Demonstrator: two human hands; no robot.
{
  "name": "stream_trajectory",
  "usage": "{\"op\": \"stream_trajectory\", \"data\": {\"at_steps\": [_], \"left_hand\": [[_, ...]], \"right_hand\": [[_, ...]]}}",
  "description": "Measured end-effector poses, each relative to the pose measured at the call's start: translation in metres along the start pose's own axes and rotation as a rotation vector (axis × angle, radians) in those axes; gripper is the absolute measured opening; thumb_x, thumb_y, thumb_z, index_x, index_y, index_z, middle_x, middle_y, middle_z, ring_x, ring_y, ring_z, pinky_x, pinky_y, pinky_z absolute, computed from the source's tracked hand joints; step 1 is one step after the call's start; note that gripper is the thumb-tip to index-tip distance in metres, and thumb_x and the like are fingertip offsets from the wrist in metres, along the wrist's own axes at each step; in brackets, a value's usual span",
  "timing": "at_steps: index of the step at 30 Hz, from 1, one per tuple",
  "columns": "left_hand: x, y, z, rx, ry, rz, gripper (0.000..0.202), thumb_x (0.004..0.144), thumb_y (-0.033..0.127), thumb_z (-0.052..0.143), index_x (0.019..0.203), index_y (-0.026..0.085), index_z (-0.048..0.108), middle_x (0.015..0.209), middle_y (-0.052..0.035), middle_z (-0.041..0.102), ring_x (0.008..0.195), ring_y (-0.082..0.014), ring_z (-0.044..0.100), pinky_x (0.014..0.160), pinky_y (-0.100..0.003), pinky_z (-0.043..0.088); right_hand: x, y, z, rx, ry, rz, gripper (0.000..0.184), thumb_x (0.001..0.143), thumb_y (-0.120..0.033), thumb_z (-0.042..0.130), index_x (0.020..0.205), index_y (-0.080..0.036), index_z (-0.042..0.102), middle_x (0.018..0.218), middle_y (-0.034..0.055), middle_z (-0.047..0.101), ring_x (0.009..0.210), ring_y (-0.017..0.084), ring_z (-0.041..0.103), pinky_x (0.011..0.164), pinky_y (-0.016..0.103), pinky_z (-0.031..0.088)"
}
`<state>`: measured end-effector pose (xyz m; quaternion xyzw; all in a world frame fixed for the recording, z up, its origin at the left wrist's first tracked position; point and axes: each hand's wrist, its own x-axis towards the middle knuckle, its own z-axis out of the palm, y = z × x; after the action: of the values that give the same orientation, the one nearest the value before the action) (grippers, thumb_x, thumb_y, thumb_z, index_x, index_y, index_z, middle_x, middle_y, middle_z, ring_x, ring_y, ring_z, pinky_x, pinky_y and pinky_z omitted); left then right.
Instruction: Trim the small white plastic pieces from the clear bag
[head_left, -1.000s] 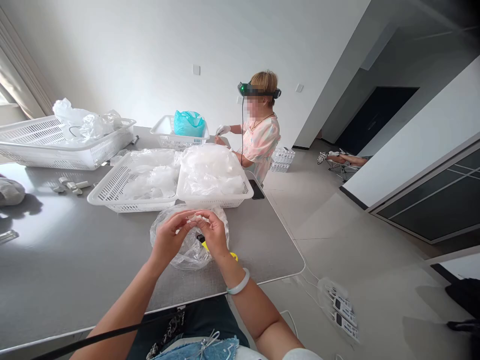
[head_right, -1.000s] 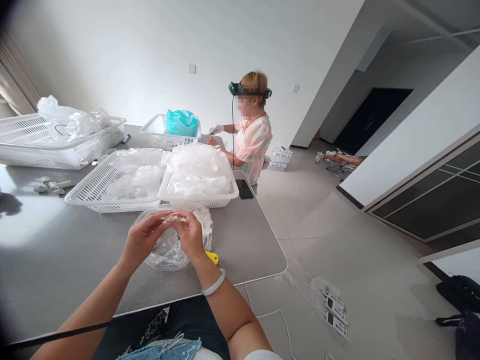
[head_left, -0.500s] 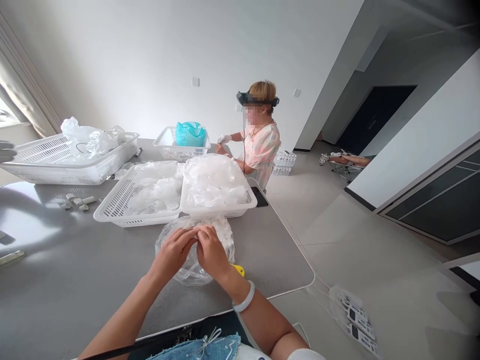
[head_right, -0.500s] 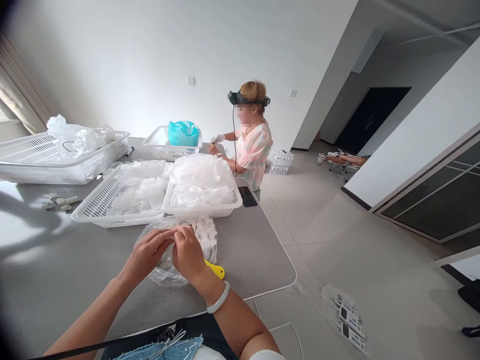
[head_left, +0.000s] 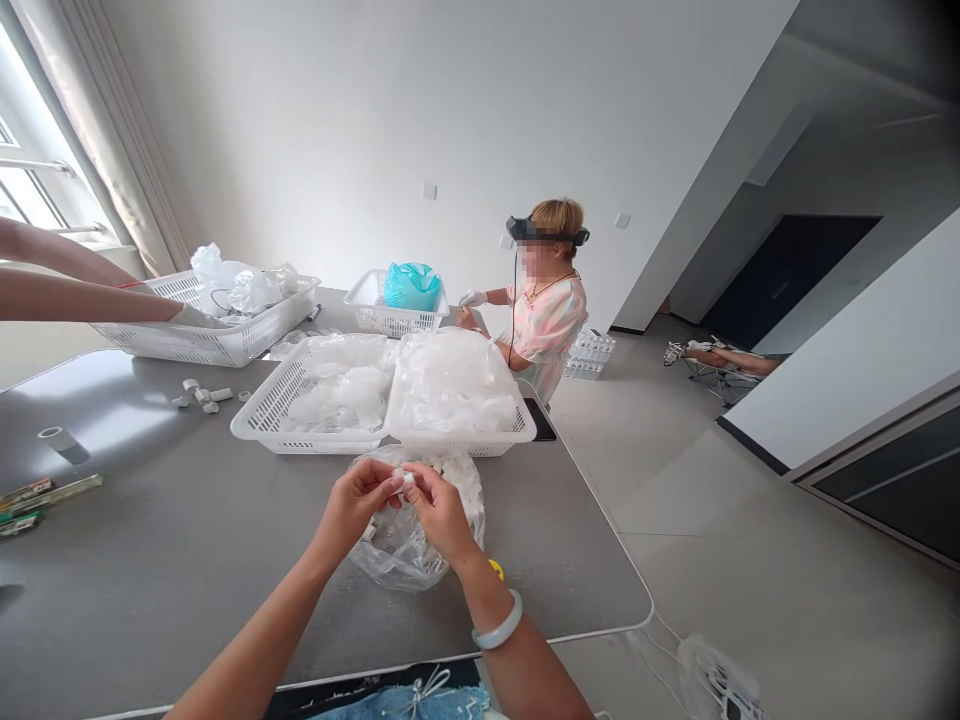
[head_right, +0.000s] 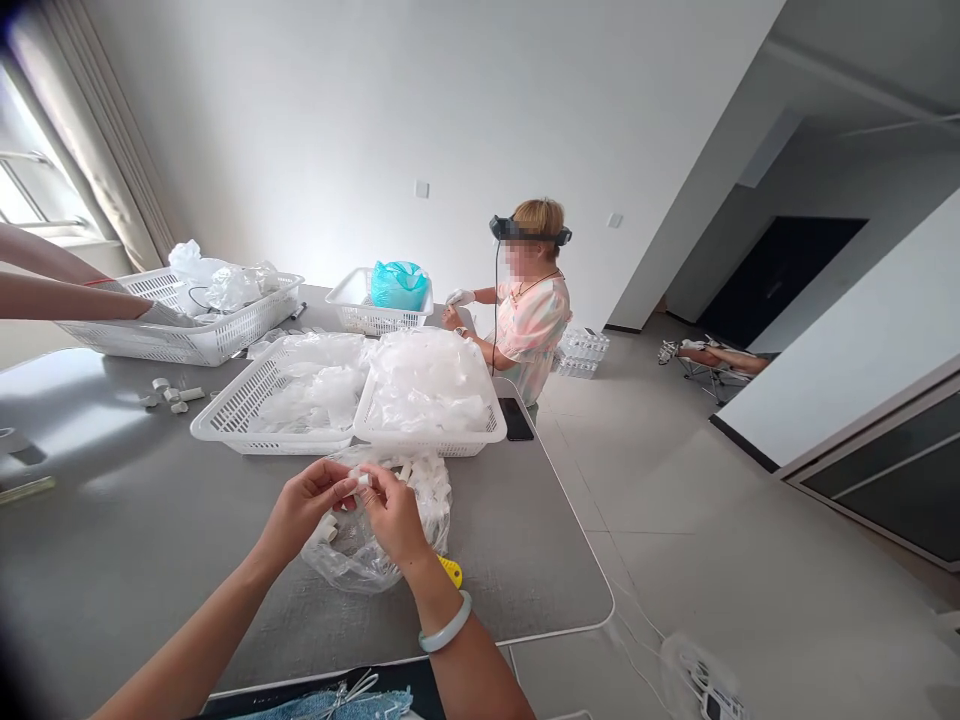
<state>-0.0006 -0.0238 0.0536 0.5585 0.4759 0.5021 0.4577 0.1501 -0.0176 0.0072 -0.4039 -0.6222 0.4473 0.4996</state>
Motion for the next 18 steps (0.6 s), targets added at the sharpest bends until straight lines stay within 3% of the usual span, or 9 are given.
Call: {"op": "stream_trajectory", "data": {"at_steps": [3, 6, 7, 10, 13, 15, 18], "left_hand": [[0.002, -0.008, -0.002, 0.023, 0.065, 0.028, 0.049, 0.071, 0.067, 0.076, 0.082, 0.020, 0.074, 0.074, -0.0042, 0.073, 0.058, -0.0196, 0.067, 0.057, -0.031, 0.054], [0.017, -0.006, -0.022, 0.196, 0.146, 0.123, 0.044, 0.079, 0.064, 0.068, 0.086, 0.022, 0.078, 0.103, -0.0086, 0.075, 0.067, -0.0224, 0.073, 0.058, -0.032, 0.055], [0.027, -0.002, -0.031, 0.306, 0.184, 0.165, 0.040, 0.083, 0.060, 0.065, 0.085, 0.022, 0.077, 0.103, -0.0087, 0.076, 0.073, -0.0236, 0.073, 0.060, -0.031, 0.055], [0.071, 0.017, -0.059, 0.648, 0.303, 0.252, 0.032, 0.090, 0.047, 0.061, 0.086, 0.020, 0.075, 0.104, -0.0086, 0.075, 0.091, -0.0253, 0.071, 0.081, -0.032, 0.053], [0.127, 0.030, -0.076, 0.777, 0.287, 0.230, 0.031, 0.096, 0.037, 0.054, 0.102, 0.013, 0.071, 0.114, -0.0110, 0.069, 0.114, -0.0295, 0.061, 0.099, -0.037, 0.046], [0.162, 0.030, -0.081, 0.797, 0.245, 0.198, 0.026, 0.095, 0.032, 0.056, 0.097, 0.010, 0.069, 0.110, -0.0126, 0.068, 0.117, -0.0314, 0.058, 0.101, -0.040, 0.043], [0.199, 0.021, -0.085, 0.820, 0.133, 0.171, 0.014, 0.081, 0.019, 0.072, 0.073, 0.013, 0.061, 0.095, -0.0124, 0.068, 0.110, -0.0319, 0.059, 0.094, -0.038, 0.045]], "right_hand": [[0.011, 0.004, 0.001, 0.064, 0.009, 0.059, 0.034, 0.088, -0.040, 0.060, 0.112, -0.019, 0.068, 0.096, 0.0077, 0.079, 0.085, 0.022, 0.076, 0.079, 0.034, 0.063], [0.038, -0.009, -0.002, -0.052, 0.086, -0.018, 0.029, 0.085, -0.035, 0.063, 0.110, -0.020, 0.069, 0.102, 0.0081, 0.079, 0.092, 0.022, 0.076, 0.083, 0.034, 0.061], [0.052, -0.017, -0.002, -0.100, 0.114, -0.054, 0.029, 0.085, -0.033, 0.063, 0.111, -0.020, 0.069, 0.107, 0.0085, 0.079, 0.096, 0.022, 0.075, 0.086, 0.033, 0.061], [0.109, -0.042, 0.003, -0.198, 0.111, -0.087, 0.026, 0.083, -0.024, 0.067, 0.109, -0.019, 0.070, 0.109, 0.0085, 0.078, 0.100, 0.022, 0.074, 0.091, 0.033, 0.058], [0.169, -0.058, 0.016, -0.268, 0.100, -0.030, 0.020, 0.087, -0.018, 0.063, 0.105, -0.017, 0.070, 0.101, 0.0085, 0.078, 0.094, 0.021, 0.075, 0.093, 0.035, 0.057], [0.200, -0.060, 0.025, -0.264, 0.096, -0.018, 0.019, 0.090, -0.016, 0.059, 0.105, -0.016, 0.070, 0.098, 0.0093, 0.078, 0.094, 0.021, 0.075, 0.094, 0.036, 0.057], [0.224, -0.053, 0.031, -0.239, 0.089, 0.001, 0.018, 0.092, -0.015, 0.056, 0.104, -0.017, 0.069, 0.093, 0.0070, 0.077, 0.092, 0.019, 0.075, 0.091, 0.034, 0.058]]}}
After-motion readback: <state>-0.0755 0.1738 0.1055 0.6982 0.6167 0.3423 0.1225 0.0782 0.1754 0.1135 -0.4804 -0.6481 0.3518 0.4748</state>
